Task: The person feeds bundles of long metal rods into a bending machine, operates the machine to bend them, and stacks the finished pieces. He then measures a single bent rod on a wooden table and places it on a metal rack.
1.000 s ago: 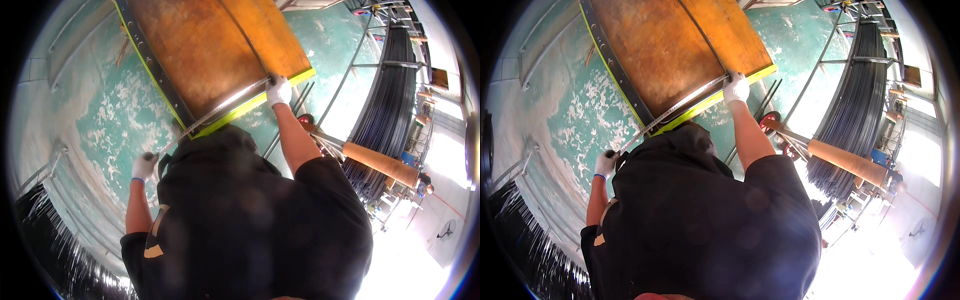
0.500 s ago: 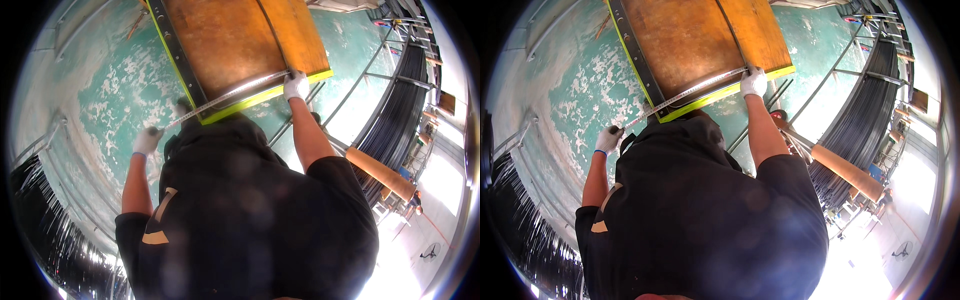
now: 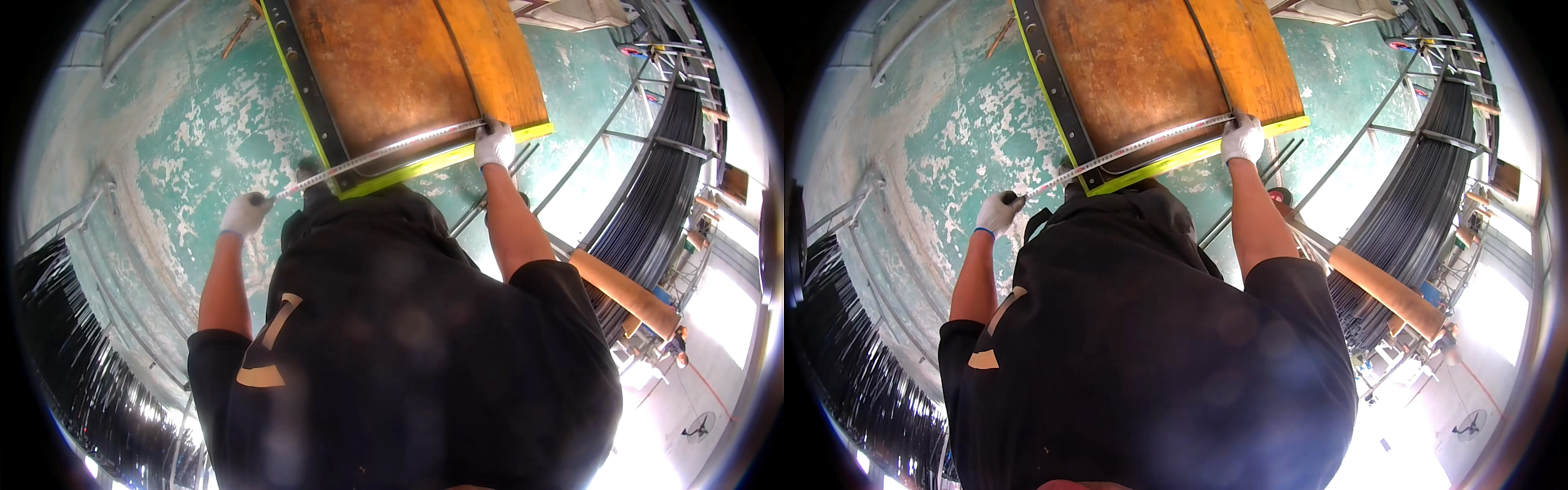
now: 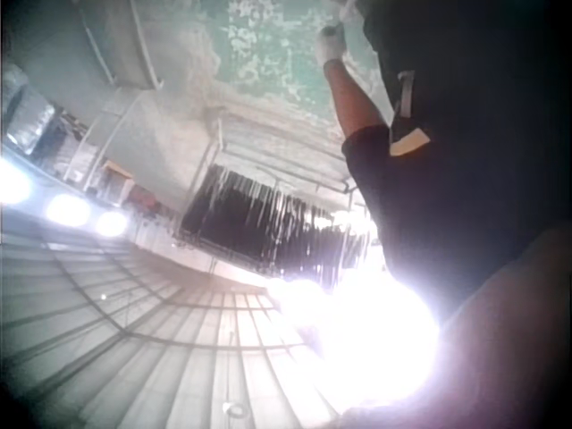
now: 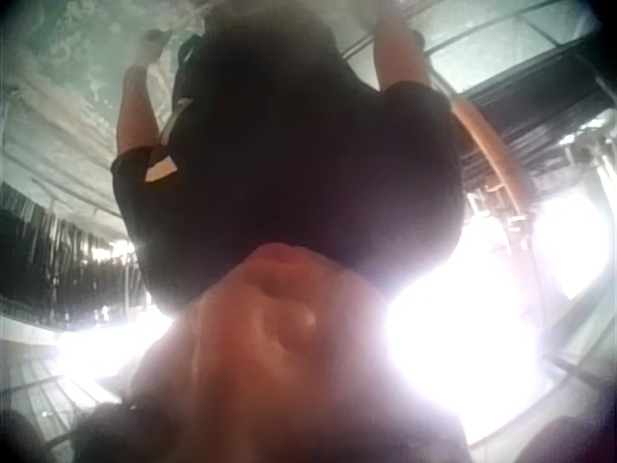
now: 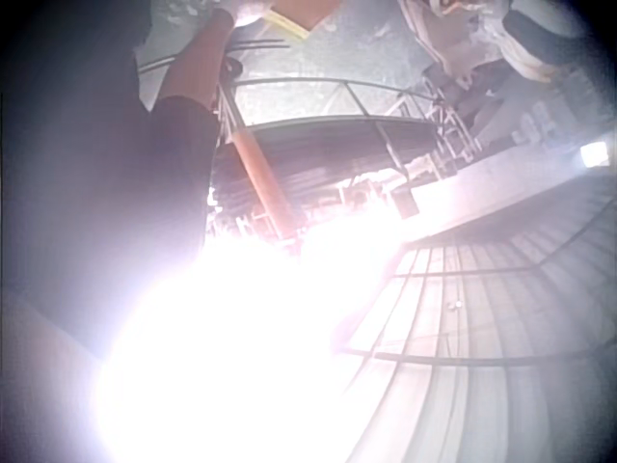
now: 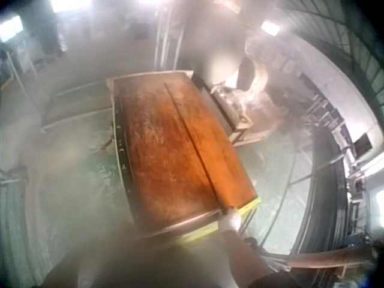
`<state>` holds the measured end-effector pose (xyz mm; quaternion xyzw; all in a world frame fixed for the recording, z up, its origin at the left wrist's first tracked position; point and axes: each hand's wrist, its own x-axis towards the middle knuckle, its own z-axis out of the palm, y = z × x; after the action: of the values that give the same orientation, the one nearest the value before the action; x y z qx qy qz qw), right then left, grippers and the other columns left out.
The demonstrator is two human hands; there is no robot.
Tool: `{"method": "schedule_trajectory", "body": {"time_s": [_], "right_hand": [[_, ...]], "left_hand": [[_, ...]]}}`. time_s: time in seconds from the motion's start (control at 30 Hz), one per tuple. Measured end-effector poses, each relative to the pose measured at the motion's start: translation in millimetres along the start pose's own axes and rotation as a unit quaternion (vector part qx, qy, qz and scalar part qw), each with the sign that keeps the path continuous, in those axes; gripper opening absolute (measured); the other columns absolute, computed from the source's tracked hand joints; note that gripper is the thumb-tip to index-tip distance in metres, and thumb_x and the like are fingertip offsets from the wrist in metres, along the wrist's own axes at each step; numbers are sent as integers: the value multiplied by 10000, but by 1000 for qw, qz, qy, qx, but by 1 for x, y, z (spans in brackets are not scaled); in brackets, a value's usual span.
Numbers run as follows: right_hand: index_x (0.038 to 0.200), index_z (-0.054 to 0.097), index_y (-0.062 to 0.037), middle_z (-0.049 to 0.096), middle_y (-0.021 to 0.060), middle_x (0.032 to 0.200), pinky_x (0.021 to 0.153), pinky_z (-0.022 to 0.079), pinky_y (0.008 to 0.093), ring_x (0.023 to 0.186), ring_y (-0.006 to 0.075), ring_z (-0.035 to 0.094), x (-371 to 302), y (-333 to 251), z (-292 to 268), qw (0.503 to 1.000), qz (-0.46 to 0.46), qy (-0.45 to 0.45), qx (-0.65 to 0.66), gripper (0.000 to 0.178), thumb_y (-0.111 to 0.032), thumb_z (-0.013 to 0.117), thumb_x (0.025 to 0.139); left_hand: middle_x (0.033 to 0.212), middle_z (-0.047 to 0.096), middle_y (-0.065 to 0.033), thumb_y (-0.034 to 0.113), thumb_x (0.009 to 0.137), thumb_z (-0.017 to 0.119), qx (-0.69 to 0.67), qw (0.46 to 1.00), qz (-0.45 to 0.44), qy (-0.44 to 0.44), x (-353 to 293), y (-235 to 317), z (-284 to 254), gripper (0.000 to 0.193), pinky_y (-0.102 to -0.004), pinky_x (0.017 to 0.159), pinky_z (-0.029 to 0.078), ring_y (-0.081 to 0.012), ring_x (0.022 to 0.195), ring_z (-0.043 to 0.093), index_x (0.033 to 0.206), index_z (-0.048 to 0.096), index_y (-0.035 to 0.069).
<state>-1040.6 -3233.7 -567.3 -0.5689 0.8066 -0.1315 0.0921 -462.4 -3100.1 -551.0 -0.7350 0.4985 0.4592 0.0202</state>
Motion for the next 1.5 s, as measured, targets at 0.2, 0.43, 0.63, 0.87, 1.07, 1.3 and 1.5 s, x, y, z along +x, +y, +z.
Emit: {"method": "schedule_trajectory", "body": {"time_s": [0.2,0.43,0.63,0.87,1.07,1.3,1.5], "right_hand": [[1227,772,-62,791,167,1110,957,581,356,1036,265,770,4,-5,-10,977,42,-5,210,342,-118,712,895],[1527,529,-43,704,191,1350,1019,588,387,1235,278,705,-60,-137,-63,913,-76,-185,356,700,-141,820,898],[1449,578,-66,630,193,1411,1130,476,460,1341,371,578,-89,-212,-78,867,-308,-251,301,812,-316,912,752],[1383,633,-87,680,194,1318,1054,525,473,1237,396,641,-54,-174,-97,918,-254,-194,234,698,-276,882,758],[1221,694,-127,695,164,1256,1022,558,486,1186,399,659,64,-63,-85,990,-121,-69,33,434,-158,811,805],[1333,676,-159,690,133,1261,1070,460,482,1216,351,613,93,-45,-72,969,-181,-62,-159,485,-297,756,875],[1124,727,-52,773,181,1049,971,558,480,1098,374,699,107,-73,-23,968,-128,-125,-178,504,-422,879,817]], "left_hand": [[943,781,-133,381,941,773,-42,998,51,-20,-9,24,3,327,-398,796,564,-267,851,741,1056,786,74],[957,767,-117,488,1033,675,-180,978,101,-12,-11,139,28,541,-374,852,562,-216,911,730,1300,693,18],[1222,722,-184,626,1094,482,-207,971,122,-14,7,237,16,743,-360,982,535,-240,1146,685,1383,635,-41],[1420,642,-152,610,1085,522,-397,891,158,-153,1,273,28,762,-335,1114,465,-229,1290,610,1518,532,-17],[1107,720,-120,359,1059,697,-458,887,39,-38,13,226,46,465,-347,706,598,-209,901,733,1328,633,-15],[1105,763,-151,325,1061,684,-460,886,-25,56,10,133,70,434,-317,680,584,-196,826,732,1318,621,-19],[1028,779,-84,248,1042,689,-477,871,-48,106,11,93,112,314,-317,806,585,-151,886,725,1181,736,-29]]}}
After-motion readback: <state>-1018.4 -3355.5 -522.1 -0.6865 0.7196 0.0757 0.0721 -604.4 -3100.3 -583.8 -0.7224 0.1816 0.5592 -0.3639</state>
